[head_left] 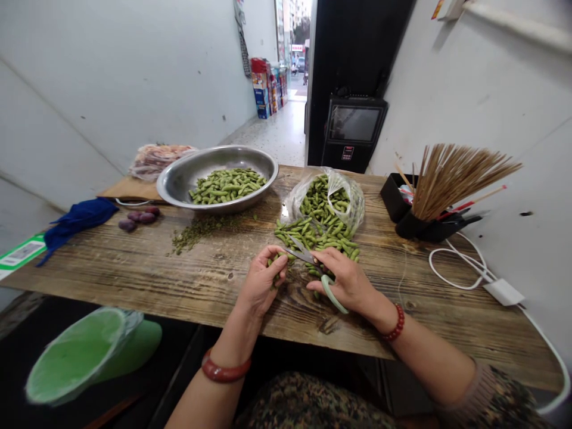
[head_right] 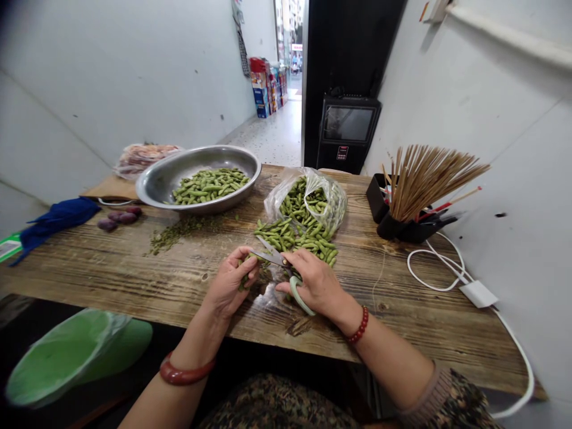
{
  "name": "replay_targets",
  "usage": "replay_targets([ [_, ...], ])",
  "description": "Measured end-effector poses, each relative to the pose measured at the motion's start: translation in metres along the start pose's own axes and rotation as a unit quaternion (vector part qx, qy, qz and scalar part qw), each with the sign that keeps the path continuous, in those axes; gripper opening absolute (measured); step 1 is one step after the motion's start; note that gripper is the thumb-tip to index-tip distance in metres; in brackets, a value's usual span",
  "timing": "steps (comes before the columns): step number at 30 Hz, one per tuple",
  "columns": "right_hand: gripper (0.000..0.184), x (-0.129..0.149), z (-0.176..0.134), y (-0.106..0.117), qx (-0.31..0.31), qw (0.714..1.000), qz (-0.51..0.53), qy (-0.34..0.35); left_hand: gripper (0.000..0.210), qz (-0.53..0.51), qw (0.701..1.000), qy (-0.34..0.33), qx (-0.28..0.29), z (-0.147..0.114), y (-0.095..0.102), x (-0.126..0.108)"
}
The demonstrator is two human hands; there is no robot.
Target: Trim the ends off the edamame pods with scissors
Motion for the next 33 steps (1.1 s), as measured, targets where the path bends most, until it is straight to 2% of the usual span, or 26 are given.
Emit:
replay_targets([
  [11, 0.041, 0.001, -0.001, 0.000, 0.003, 1.000, -0.020, 0.006, 0.022, -0.020, 1.000, 0.004, 0.014, 0.002, 0.002, 0.000],
  [21, 0.042, -0.006, -0.001, -0.001, -0.032, 0.999, -0.024, -0.001, 0.026, -0.151, 0.988, 0.000, -0.029, 0.009, 0.022, -0.009],
  [24, 0.042, -0.006, -0.001, -0.001, -0.038, 0.999, -0.029, 0.003, 0.023, -0.073, 0.996, -0.018, -0.051, 0.010, 0.027, -0.013],
  [26, 0.042, -0.005, -0.001, 0.000, -0.039, 0.999, -0.032, 0.003, 0.021, 0.052, 0.994, -0.034, -0.085, 0.012, 0.031, -0.015],
  [28, 0.042, -0.004, -0.001, 0.000, -0.032, 0.999, -0.031, 0.000, 0.016, 0.227, 0.965, -0.066, -0.115, 0.016, 0.035, -0.019],
  [31, 0.044, -0.003, -0.001, -0.001, -0.026, 0.999, -0.035, 0.002, 0.008, 0.469, 0.865, -0.136, -0.114, 0.024, 0.037, -0.023],
  [33, 0.045, -0.003, -0.001, -0.001, -0.025, 0.999, -0.038, 0.004, 0.007, 0.572, 0.798, -0.163, -0.092, 0.029, 0.036, -0.022],
])
Point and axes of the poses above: each hand's wrist, its own z-axis towards the middle knuckle, its own y-axis out of the back of the hand, x = y × z, the point moved 2 cm from there along z, towards the middle knuckle, and after that the axes turned 3 degrees about y, right-handed, at the moved point
